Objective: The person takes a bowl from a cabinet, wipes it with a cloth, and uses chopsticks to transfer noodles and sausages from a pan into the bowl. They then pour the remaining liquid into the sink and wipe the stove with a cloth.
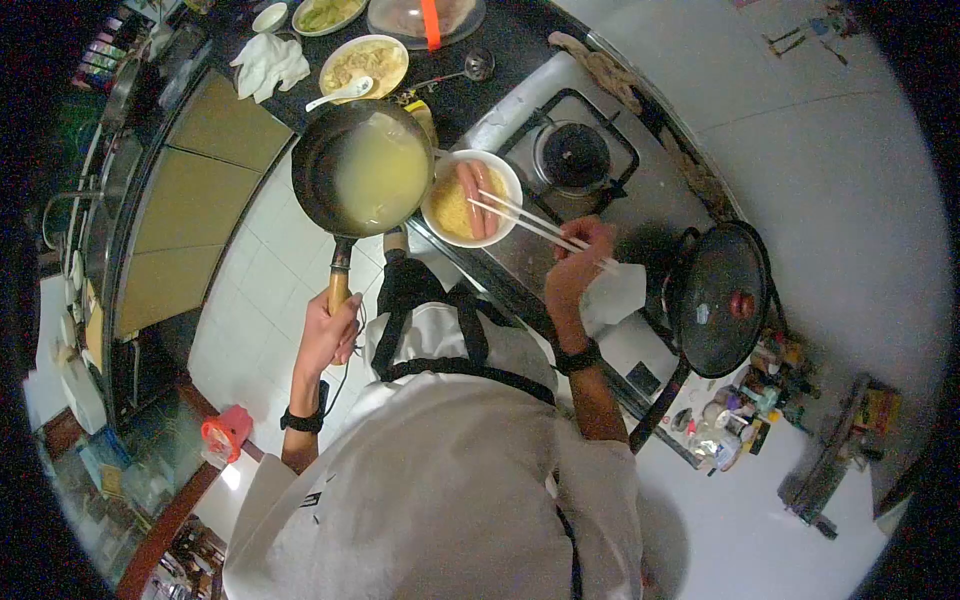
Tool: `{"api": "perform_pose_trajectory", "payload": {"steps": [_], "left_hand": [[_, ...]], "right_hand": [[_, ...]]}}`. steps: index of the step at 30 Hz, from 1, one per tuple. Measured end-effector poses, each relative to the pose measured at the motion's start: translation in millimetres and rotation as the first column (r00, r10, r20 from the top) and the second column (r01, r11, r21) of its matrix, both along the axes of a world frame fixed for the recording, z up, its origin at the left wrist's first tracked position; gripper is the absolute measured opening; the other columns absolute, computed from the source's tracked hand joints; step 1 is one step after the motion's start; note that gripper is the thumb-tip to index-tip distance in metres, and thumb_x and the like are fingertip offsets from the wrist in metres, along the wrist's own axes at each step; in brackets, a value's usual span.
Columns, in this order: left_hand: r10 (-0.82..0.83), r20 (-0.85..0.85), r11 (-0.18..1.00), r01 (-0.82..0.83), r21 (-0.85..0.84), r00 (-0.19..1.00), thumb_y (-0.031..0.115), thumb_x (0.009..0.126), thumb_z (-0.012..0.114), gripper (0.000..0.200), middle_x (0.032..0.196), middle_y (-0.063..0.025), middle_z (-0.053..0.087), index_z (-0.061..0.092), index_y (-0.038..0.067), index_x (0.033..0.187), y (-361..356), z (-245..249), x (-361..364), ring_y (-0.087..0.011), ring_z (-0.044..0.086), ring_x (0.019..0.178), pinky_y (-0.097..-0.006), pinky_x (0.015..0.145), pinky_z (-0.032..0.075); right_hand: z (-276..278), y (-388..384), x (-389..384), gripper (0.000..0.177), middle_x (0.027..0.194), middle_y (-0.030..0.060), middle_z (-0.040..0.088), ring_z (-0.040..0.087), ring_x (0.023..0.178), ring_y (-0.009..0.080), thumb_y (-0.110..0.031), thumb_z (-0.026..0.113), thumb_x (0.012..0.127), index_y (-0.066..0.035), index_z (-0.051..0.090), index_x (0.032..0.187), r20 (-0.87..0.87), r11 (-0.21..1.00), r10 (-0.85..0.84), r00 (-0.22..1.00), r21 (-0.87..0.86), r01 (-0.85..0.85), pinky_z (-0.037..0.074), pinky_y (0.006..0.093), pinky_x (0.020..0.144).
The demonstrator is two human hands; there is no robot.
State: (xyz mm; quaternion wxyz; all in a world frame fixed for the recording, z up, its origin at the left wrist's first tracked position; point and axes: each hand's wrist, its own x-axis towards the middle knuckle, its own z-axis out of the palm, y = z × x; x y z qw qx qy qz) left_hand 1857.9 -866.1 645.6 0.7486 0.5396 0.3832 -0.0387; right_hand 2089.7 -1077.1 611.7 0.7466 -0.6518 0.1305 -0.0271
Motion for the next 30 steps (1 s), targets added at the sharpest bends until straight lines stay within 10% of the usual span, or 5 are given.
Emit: {"api": "perform_pose_trajectory", "payload": {"steps": [7, 15, 30], "left_hand": [[-0.025, -0.038, 0.998, 0.026, 0.051, 0.999, 0.016, 0.090, 0.055, 0.021, 0.045, 0.0025, 0.040, 0.043, 0.004, 0.077, 3.6, 2.0, -2.5, -0.0063, 0.035, 0.029, -0.0229, 0.027, 0.029], [-0.063, -0.029, 0.998, 0.063, -0.006, 0.998, 0.014, 0.090, 0.055, 0.020, 0.044, 0.0019, 0.041, 0.042, 0.004, 0.077, -3.5, 12.9, 2.2, -0.0069, 0.036, 0.028, -0.0229, 0.026, 0.030], [-0.236, -0.114, 0.969, 0.242, 0.043, 0.965, 0.014, 0.089, 0.054, 0.019, 0.044, 0.0015, 0.041, 0.043, 0.003, 0.079, -6.2, 26.8, 6.7, -0.0080, 0.038, 0.029, -0.0245, 0.027, 0.029]], "right_hand": [[48.3, -20.1, 21.7, 0.056, 0.064, 0.0049, 0.047, 0.042, 0.049, 0.0133, -0.055, 0.027, 0.090, -0.009, 0.048, 0.067, 0.149, 0.928, 0.288, 0.946, 0.201, -0.315, 0.031, 0.0233, 0.043], [53.0, 51.9, 5.3, 0.047, 0.066, -0.0020, 0.040, 0.037, 0.059, 0.0076, -0.046, 0.024, 0.092, -0.011, 0.044, 0.069, 0.220, 0.827, 0.543, 0.810, -0.308, -0.471, 0.030, 0.0249, 0.055], [38.0, 33.5, 70.4, 0.049, 0.067, -0.0017, 0.048, 0.040, 0.056, 0.0063, -0.047, 0.028, 0.095, -0.009, 0.050, 0.072, 0.104, 0.674, 0.733, 0.672, -0.245, -0.697, 0.030, 0.0229, 0.050]]}}
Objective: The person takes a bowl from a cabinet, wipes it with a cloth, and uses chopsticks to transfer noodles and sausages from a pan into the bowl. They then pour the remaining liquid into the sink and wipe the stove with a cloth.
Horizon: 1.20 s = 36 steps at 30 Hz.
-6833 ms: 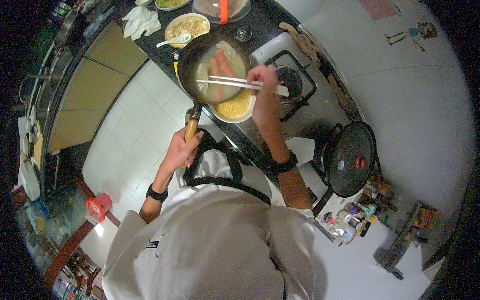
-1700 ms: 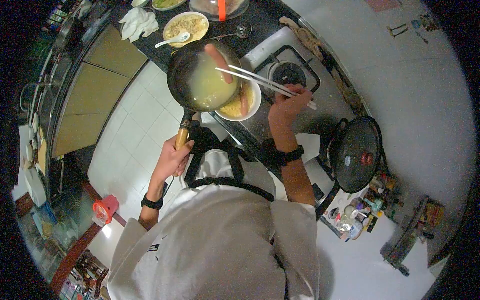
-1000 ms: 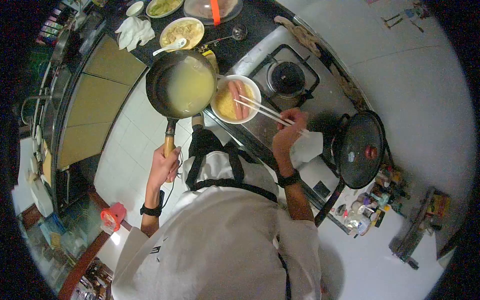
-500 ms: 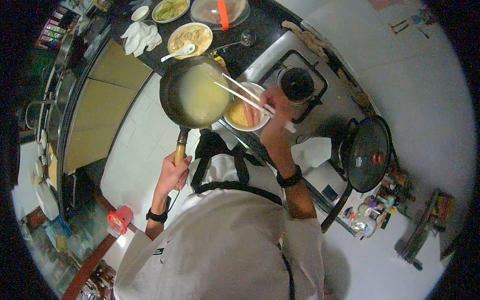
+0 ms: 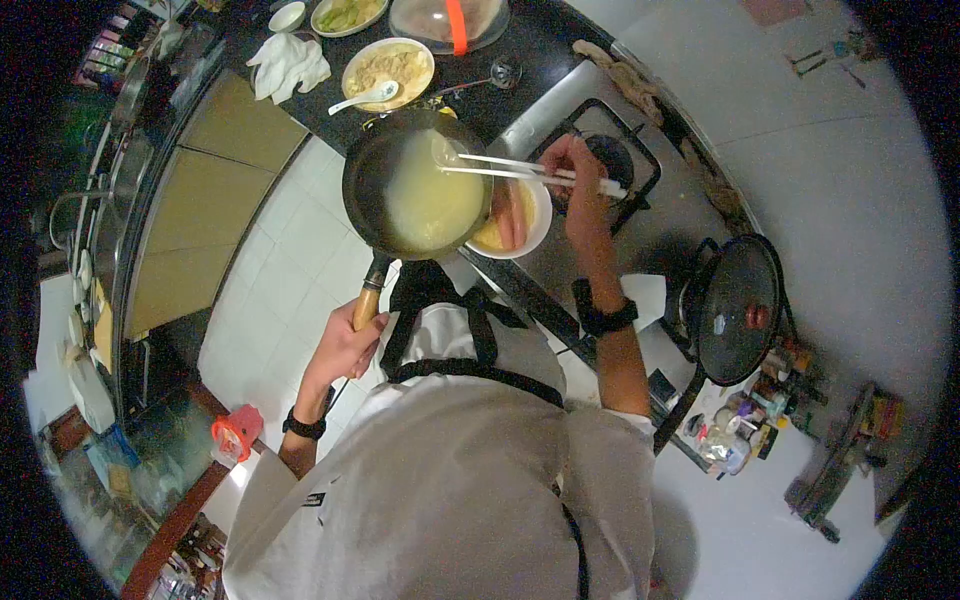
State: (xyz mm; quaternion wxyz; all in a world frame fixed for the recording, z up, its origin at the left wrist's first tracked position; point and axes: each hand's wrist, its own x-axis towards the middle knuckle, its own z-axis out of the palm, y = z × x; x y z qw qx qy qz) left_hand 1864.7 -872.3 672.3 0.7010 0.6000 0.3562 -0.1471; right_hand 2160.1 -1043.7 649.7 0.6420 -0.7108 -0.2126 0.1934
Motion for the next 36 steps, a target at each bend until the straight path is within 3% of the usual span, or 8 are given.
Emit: {"api": "perform_pose_trajectory", "payload": {"steps": [10, 16, 23, 26, 28, 36], "left_hand": [[-0.020, 0.015, 1.000, 0.020, 0.008, 1.000, 0.017, 0.089, 0.054, 0.020, 0.042, 0.0017, 0.043, 0.045, 0.005, 0.077, 3.1, 4.9, 0.4, -0.0073, 0.040, 0.029, -0.0237, 0.028, 0.028], [-0.047, -0.005, 0.998, 0.047, 0.027, 0.999, 0.019, 0.089, 0.055, 0.022, 0.042, 0.0027, 0.042, 0.044, 0.006, 0.075, 3.8, 5.4, 1.0, -0.0068, 0.039, 0.030, -0.0233, 0.029, 0.028], [-0.067, -0.033, 0.997, 0.069, 0.045, 0.997, 0.020, 0.089, 0.055, 0.023, 0.043, 0.0030, 0.043, 0.045, 0.005, 0.076, 5.1, 5.7, 0.5, -0.0063, 0.040, 0.031, -0.0230, 0.030, 0.029], [-0.074, -0.018, 0.996, 0.075, 0.039, 0.997, 0.021, 0.089, 0.056, 0.023, 0.044, 0.0029, 0.043, 0.046, 0.004, 0.077, 8.4, 3.1, -0.8, -0.0062, 0.041, 0.031, -0.0229, 0.030, 0.029], [-0.080, -0.008, 0.996, 0.080, 0.042, 0.997, 0.021, 0.089, 0.056, 0.023, 0.044, 0.0029, 0.043, 0.047, 0.004, 0.077, 8.1, 1.7, -0.9, -0.0061, 0.041, 0.031, -0.0228, 0.030, 0.029], [-0.094, -0.005, 0.995, 0.094, 0.029, 0.996, 0.018, 0.088, 0.055, 0.018, 0.046, 0.0035, 0.043, 0.047, 0.003, 0.081, 5.7, 3.4, -4.8, -0.0051, 0.039, 0.030, -0.0217, 0.029, 0.030]], "right_hand": [[-3.0, -2.9, 24.3, 0.051, 0.065, -0.0010, 0.049, 0.040, 0.056, 0.0067, -0.051, 0.029, 0.093, -0.010, 0.048, 0.071, -0.019, 0.984, 0.176, 0.984, 0.020, -0.175, 0.030, 0.0228, 0.051], [16.1, 0.1, 31.8, 0.057, 0.066, 0.0003, 0.049, 0.041, 0.057, 0.0092, -0.053, 0.021, 0.093, -0.009, 0.048, 0.070, -0.102, 0.940, 0.342, 0.934, 0.042, -0.339, 0.032, 0.0237, 0.053], [53.2, -8.3, 46.5, 0.062, 0.069, 0.0029, 0.049, 0.044, 0.060, 0.0110, -0.054, 0.015, 0.094, -0.007, 0.048, 0.070, 0.011, 0.909, 0.414, 0.910, 0.035, -0.414, 0.035, 0.0245, 0.056], [67.0, -8.5, 44.8, 0.061, 0.070, 0.0039, 0.049, 0.048, 0.063, 0.0129, -0.052, 0.017, 0.095, -0.004, 0.048, 0.073, 0.133, 0.880, 0.474, 0.870, -0.114, -0.462, 0.038, 0.0258, 0.060], [78.7, -0.4, 37.0, 0.054, 0.069, 0.0047, 0.048, 0.048, 0.065, 0.0145, -0.047, 0.025, 0.097, -0.003, 0.047, 0.075, 0.385, 0.837, 0.547, 0.743, -0.253, -0.485, 0.039, 0.0269, 0.062], [74.8, 17.6, 21.7, 0.035, 0.069, 0.0073, 0.047, 0.047, 0.062, 0.0165, -0.029, 0.034, 0.097, -0.002, 0.045, 0.077, 0.439, 0.759, 0.647, 0.624, -0.286, -0.585, 0.040, 0.0289, 0.060]]}}
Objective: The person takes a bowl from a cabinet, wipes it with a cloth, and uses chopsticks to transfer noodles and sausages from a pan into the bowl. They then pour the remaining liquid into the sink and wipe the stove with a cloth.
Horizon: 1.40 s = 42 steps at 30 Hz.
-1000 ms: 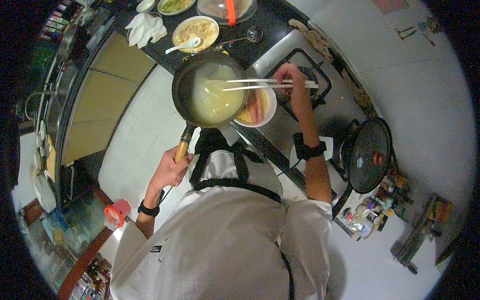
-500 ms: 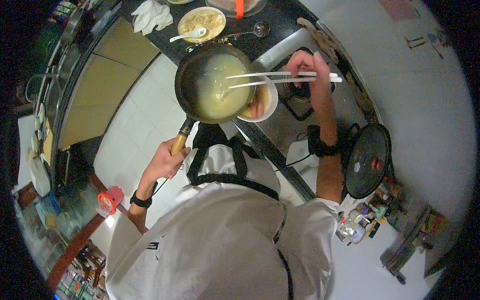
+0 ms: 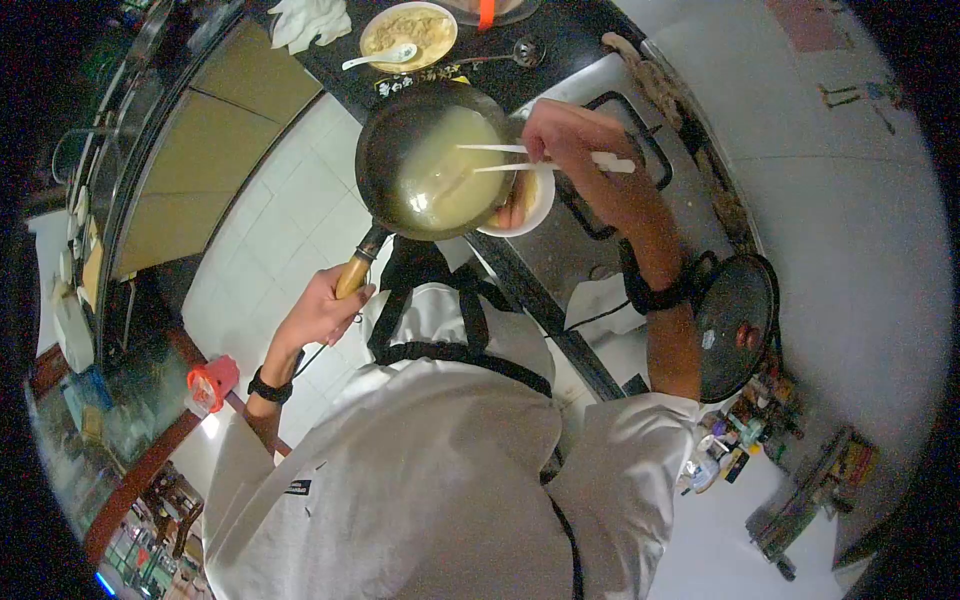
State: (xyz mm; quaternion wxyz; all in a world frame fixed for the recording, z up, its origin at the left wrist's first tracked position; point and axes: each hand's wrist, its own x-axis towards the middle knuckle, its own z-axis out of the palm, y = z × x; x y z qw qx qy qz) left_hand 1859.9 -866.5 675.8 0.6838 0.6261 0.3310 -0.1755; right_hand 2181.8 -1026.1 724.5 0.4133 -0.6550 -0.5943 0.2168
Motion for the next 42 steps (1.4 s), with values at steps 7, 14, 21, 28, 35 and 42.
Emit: {"api": "perform_pose_trajectory", "payload": {"steps": [7, 14, 21, 28, 35, 42], "left_hand": [[-0.004, -0.007, 1.000, 0.004, 0.021, 1.000, 0.021, 0.088, 0.057, 0.022, 0.046, 0.0026, 0.044, 0.049, 0.003, 0.078, 3.2, 0.1, 6.3, -0.0059, 0.041, 0.032, -0.0223, 0.030, 0.030], [0.008, 0.004, 1.000, -0.008, 0.010, 1.000, 0.020, 0.088, 0.057, 0.022, 0.045, 0.0032, 0.043, 0.049, 0.003, 0.077, 2.5, 0.0, 7.0, -0.0060, 0.041, 0.031, -0.0224, 0.030, 0.030], [0.013, 0.028, 0.999, -0.015, 0.047, 1.000, 0.020, 0.088, 0.056, 0.021, 0.046, 0.0033, 0.043, 0.049, 0.003, 0.077, 1.0, 1.9, 10.7, -0.0059, 0.041, 0.031, -0.0229, 0.030, 0.031], [0.010, 0.030, 0.998, -0.011, 0.061, 0.999, 0.017, 0.089, 0.056, 0.018, 0.045, 0.0037, 0.043, 0.046, 0.003, 0.083, 0.0, -1.8, 13.9, -0.0056, 0.039, 0.030, -0.0217, 0.028, 0.029], [0.009, 0.035, 0.997, -0.012, 0.074, 0.999, 0.015, 0.089, 0.054, 0.015, 0.046, 0.0032, 0.043, 0.046, 0.002, 0.085, -1.8, -3.4, 17.2, -0.0056, 0.039, 0.030, -0.0222, 0.027, 0.030], [0.016, 0.060, 0.993, -0.023, 0.119, 0.998, 0.015, 0.088, 0.054, 0.014, 0.046, 0.0021, 0.044, 0.048, 0.002, 0.084, -2.9, -6.8, 28.5, -0.0060, 0.039, 0.030, -0.0225, 0.028, 0.031]], "right_hand": [[-13.9, 21.2, 10.7, 0.032, 0.065, 0.0069, 0.047, 0.049, 0.059, 0.0191, -0.025, 0.035, 0.094, -0.002, 0.042, 0.073, 0.031, 0.993, 0.061, 0.998, 0.102, -0.064, 0.041, 0.0302, 0.056], [-19.2, 33.9, 11.3, 0.043, 0.061, 0.0037, 0.045, 0.045, 0.057, 0.0156, -0.033, 0.028, 0.097, -0.004, 0.043, 0.068, -0.094, 0.999, -0.022, 0.995, 0.022, 0.024, 0.038, 0.0275, 0.057], [-22.3, 47.2, 9.4, 0.051, 0.059, -0.0022, 0.042, 0.040, 0.056, 0.0082, -0.043, 0.027, 0.095, -0.008, 0.044, 0.062, -0.372, 0.992, -0.061, 0.926, -0.124, 0.016, 0.031, 0.0230, 0.054], [-30.2, 53.5, 9.7, 0.052, 0.058, -0.0022, 0.045, 0.043, 0.055, 0.0074, -0.044, 0.027, 0.095, -0.008, 0.047, 0.063, -0.475, 0.993, -0.049, 0.879, -0.119, -0.009, 0.033, 0.0223, 0.052], [-30.6, 52.7, 11.5, 0.053, 0.058, -0.0009, 0.047, 0.046, 0.056, 0.0079, -0.043, 0.027, 0.095, -0.007, 0.048, 0.062, -0.477, 0.996, 0.036, 0.878, -0.051, -0.069, 0.036, 0.0226, 0.054], [-30.1, 54.9, 16.3, 0.055, 0.063, 0.0001, 0.049, 0.045, 0.060, 0.0080, -0.038, 0.021, 0.098, -0.006, 0.049, 0.062, -0.434, 0.994, 0.054, 0.899, -0.059, -0.088, 0.035, 0.0226, 0.059]]}}
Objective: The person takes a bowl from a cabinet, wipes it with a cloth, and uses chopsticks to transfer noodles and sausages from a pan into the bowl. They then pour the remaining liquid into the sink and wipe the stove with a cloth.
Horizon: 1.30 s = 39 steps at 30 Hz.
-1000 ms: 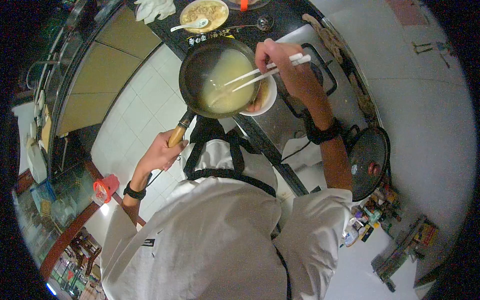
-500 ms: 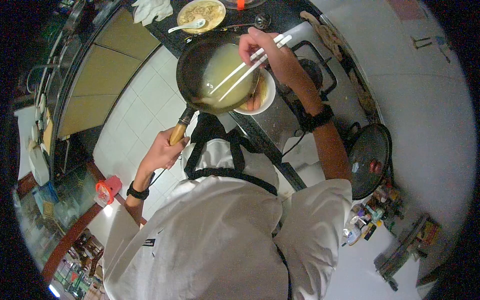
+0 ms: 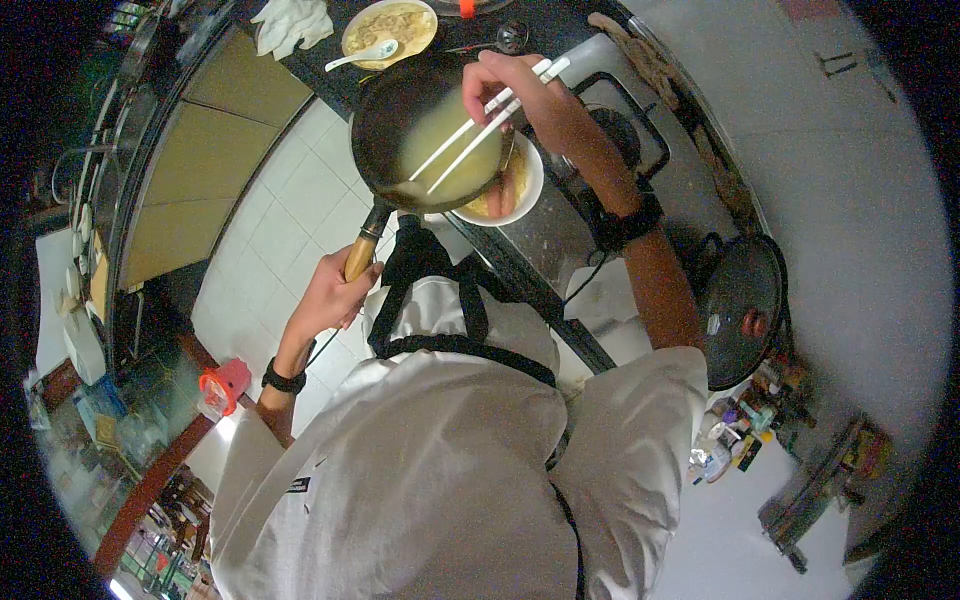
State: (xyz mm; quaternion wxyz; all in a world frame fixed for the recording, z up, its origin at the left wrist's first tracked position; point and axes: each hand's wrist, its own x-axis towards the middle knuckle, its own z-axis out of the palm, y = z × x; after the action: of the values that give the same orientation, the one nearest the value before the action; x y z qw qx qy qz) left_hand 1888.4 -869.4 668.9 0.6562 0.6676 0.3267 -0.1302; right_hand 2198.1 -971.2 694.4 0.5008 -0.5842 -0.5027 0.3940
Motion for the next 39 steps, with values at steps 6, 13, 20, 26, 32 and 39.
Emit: {"api": "perform_pose_trajectory", "payload": {"steps": [6, 13, 20, 26, 32, 39], "left_hand": [[0.004, 0.007, 1.000, -0.004, -0.003, 1.000, 0.017, 0.089, 0.055, 0.017, 0.045, 0.0023, 0.044, 0.048, 0.003, 0.081, 0.0, -13.8, 8.1, -0.0061, 0.039, 0.030, -0.0225, 0.028, 0.030], [0.024, -0.035, 0.999, -0.026, -0.047, 0.999, 0.017, 0.089, 0.055, 0.018, 0.045, 0.0023, 0.044, 0.046, 0.003, 0.082, 3.2, -28.6, 18.7, -0.0065, 0.040, 0.030, -0.0233, 0.027, 0.030], [0.054, -0.010, 0.998, -0.054, -0.041, 0.999, 0.018, 0.089, 0.056, 0.020, 0.045, 0.0023, 0.043, 0.046, 0.003, 0.081, 4.4, -37.8, 22.1, -0.0069, 0.039, 0.029, -0.0234, 0.027, 0.030], [0.098, -0.040, 0.994, -0.099, -0.039, 0.994, 0.018, 0.089, 0.056, 0.021, 0.045, 0.0020, 0.043, 0.045, 0.004, 0.079, 5.5, -35.2, 23.6, -0.0067, 0.039, 0.029, -0.0235, 0.027, 0.029], [0.120, -0.039, 0.992, -0.121, -0.024, 0.992, 0.019, 0.089, 0.057, 0.022, 0.045, 0.0017, 0.043, 0.045, 0.004, 0.079, 11.7, -36.1, 23.4, -0.0069, 0.040, 0.030, -0.0234, 0.028, 0.030], [0.143, 0.028, 0.989, -0.144, 0.023, 0.989, 0.019, 0.090, 0.056, 0.023, 0.043, 0.0023, 0.040, 0.042, 0.005, 0.078, 15.5, -41.9, 26.5, -0.0061, 0.035, 0.028, -0.0228, 0.027, 0.029]], "right_hand": [[-14.0, 8.3, 15.2, 0.055, 0.062, 0.0020, 0.048, 0.046, 0.062, 0.0106, -0.037, 0.021, 0.098, -0.005, 0.046, 0.061, -0.006, 0.998, -0.006, 1.000, 0.068, 0.006, 0.035, 0.0230, 0.061], [-38.4, 11.2, 42.5, 0.057, 0.060, 0.0027, 0.046, 0.043, 0.059, 0.0123, -0.038, 0.020, 0.098, -0.006, 0.045, 0.057, -0.122, 0.999, -0.027, 0.992, -0.021, 0.024, 0.035, 0.0246, 0.061], [-60.7, 13.0, 62.4, 0.057, 0.058, 0.0052, 0.045, 0.042, 0.059, 0.0144, -0.040, 0.019, 0.097, -0.007, 0.042, 0.057, -0.246, 0.999, -0.049, 0.968, -0.031, 0.043, 0.035, 0.0260, 0.061], [-62.5, 13.9, 68.0, 0.054, 0.055, 0.0049, 0.041, 0.038, 0.056, 0.0159, -0.040, 0.019, 0.095, -0.009, 0.038, 0.055, -0.332, 0.997, -0.025, 0.943, 0.061, 0.048, 0.033, 0.0263, 0.059], [-67.0, 5.1, 85.3, 0.056, 0.059, 0.0068, 0.045, 0.045, 0.061, 0.0178, -0.044, 0.021, 0.093, -0.007, 0.041, 0.057, -0.371, 0.995, 0.011, 0.929, 0.100, 0.028, 0.036, 0.0265, 0.062], [-59.5, -4.1, 87.2, 0.055, 0.060, 0.0057, 0.045, 0.044, 0.061, 0.0171, -0.044, 0.020, 0.093, -0.007, 0.040, 0.057, -0.332, 0.993, -0.026, 0.943, 0.098, 0.062, 0.034, 0.0261, 0.062]]}}
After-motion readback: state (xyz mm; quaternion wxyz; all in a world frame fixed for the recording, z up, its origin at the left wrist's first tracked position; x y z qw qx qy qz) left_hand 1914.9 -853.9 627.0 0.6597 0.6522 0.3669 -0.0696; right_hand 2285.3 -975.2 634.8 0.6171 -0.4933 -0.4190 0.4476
